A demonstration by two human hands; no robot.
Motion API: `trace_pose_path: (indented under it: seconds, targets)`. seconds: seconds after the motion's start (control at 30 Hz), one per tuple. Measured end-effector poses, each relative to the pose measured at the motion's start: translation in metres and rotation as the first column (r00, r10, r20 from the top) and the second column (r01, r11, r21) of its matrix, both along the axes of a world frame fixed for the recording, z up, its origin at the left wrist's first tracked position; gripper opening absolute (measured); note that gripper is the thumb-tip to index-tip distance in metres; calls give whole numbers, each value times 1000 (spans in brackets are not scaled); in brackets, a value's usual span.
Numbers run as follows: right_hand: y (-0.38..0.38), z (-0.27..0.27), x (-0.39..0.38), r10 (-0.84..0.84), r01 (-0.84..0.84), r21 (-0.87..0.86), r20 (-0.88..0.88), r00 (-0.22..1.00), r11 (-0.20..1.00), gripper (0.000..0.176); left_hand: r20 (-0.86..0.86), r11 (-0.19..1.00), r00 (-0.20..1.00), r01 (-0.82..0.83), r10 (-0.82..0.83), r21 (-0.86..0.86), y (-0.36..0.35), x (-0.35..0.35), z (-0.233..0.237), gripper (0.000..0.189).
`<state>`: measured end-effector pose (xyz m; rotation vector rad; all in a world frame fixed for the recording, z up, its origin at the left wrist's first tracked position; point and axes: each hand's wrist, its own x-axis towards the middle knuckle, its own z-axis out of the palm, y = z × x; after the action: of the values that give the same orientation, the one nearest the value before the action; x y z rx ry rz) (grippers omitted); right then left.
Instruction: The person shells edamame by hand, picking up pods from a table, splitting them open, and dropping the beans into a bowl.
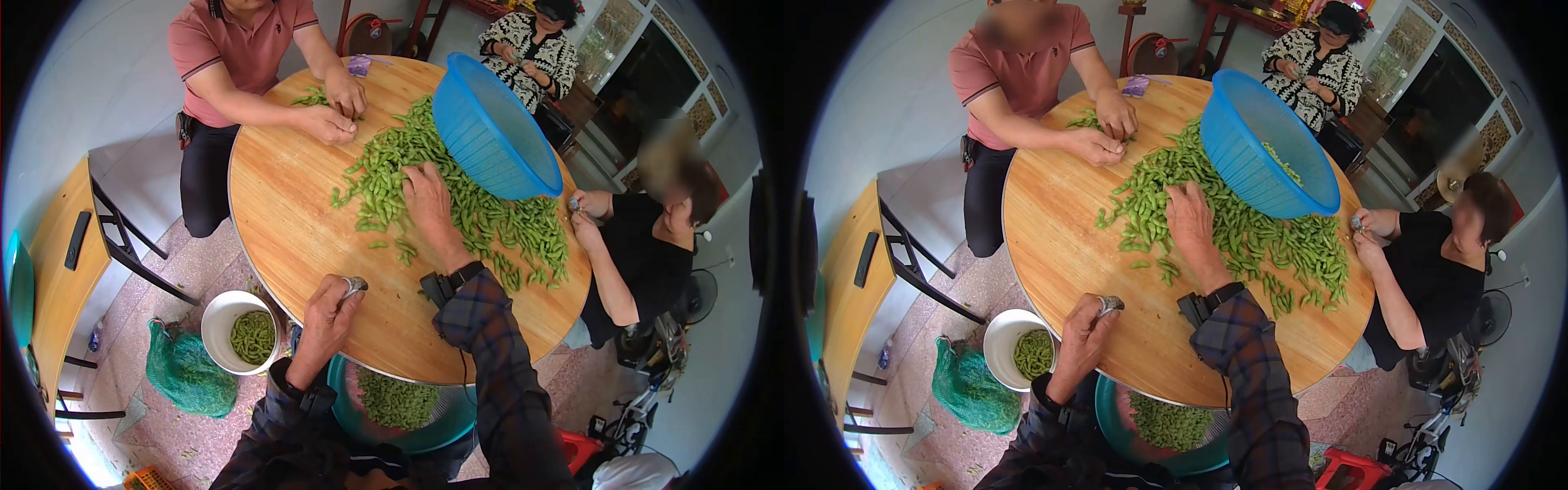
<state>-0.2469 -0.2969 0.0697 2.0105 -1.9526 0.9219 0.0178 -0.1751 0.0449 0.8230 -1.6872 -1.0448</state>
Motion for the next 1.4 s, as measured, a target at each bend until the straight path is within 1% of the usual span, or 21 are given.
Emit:
trace_pose_path:
  seconds: [0.03, 0.1, 0.13, 0.2, 0.23, 0.3, 0.33, 0.37, 0.4, 0.43, 0.47, 0.53, 0.57, 0.63, 0.7, 0.73, 0.77, 0.9, 1.1, 1.33, 1.4]
  targets:
    - [0, -2, 0, 0, 0, 4, -1, 1000, 1000, 26, -2, 1000, 1000, -1, 1, -9, 0, 0, 0, 12]
    - [2, -5, -1, 2, -3, -95, -9, 1000, 995, 24, 5, 1000, 1000, -4, 4, 11, 1, 1, 2, 12]
    - [5, -6, -1, 0, -1, -93, -8, 1000, 996, 24, 14, 1000, 1000, -6, 6, 25, 1, 1, 3, 12]
    - [16, -4, -2, -16, 17, -6, 143, 990, 1000, 23, 13, 1000, 1000, -15, 15, -1, 0, 1, 0, 12]
    - [24, -2, -1, -22, 23, -5, 143, 990, 1000, 23, 14, 999, 1000, -27, 27, -27, 0, 1, -2, 13]
    - [49, 0, 2, 56, -116, 90, 501, 864, 989, 24, 27, 999, 999, -23, 24, -35, -1, 1, -3, 12]
    - [65, 7, 10, 47, -109, 93, 506, 861, 990, 24, 42, 999, 999, -26, 28, -45, 0, 1, -3, 12]
    - [82, 13, 17, 55, -148, 94, 638, 768, 985, 25, 48, 999, 999, -19, 21, -42, 0, 0, -2, 12]
    - [100, 19, 25, 55, -185, 89, 755, 653, 979, 26, 35, 999, 999, 15, -16, 49, 2, -1, -2, 12]
    - [118, 24, 31, 45, -178, 94, 762, 646, 980, 26, 22, 989, 998, 49, -52, 141, 4, -2, -1, 12]
    - [135, 27, 36, 50, -201, 107, 759, 649, 974, 28, 32, 987, 998, 54, -59, 149, 8, -5, 1, 12]
    - [165, 27, 45, 42, -216, 128, 767, 641, 968, 31, -185, 917, 964, 244, -193, 314, 17, -16, 5, 13]
    - [179, 25, 49, 53, -233, 128, 766, 640, 964, 30, -174, 912, 964, 250, -202, 326, 21, -21, 7, 13]
    - [204, 23, 57, 51, -239, 130, 776, 629, 962, 30, -350, 874, 907, 354, -233, 333, 28, -32, 12, 15]
    - [225, 23, 66, 152, -206, 5, 658, 737, 979, 27, -336, 866, 905, 374, -261, 332, 37, -37, 15, 15]
    - [234, 22, 68, 141, -195, 5, 673, 726, 981, 27, -365, 854, 889, 401, -276, 331, 42, -38, 16, 15]
    - [241, 21, 69, 159, -179, -31, 624, 765, 983, 26, -392, 843, 873, 427, -291, 327, 46, -39, 17, 14]
    - [261, 15, 70, 208, -159, -140, 487, 848, 977, 27, -357, 834, 874, 447, -330, 324, 59, -36, 18, 14]
    - [280, 20, 78, 187, -146, -117, 634, 750, 982, 30, -347, 810, 867, 473, -357, 347, 70, -32, 26, 12]
    - [289, 22, 80, 224, -156, -163, 624, 748, 974, 29, -331, 806, 862, 488, -384, 336, 77, -28, 34, 16]
    - [291, 25, 79, 218, -164, -145, 592, 776, 976, 30, -317, 808, 866, 484, -387, 336, 78, -28, 36, 16]
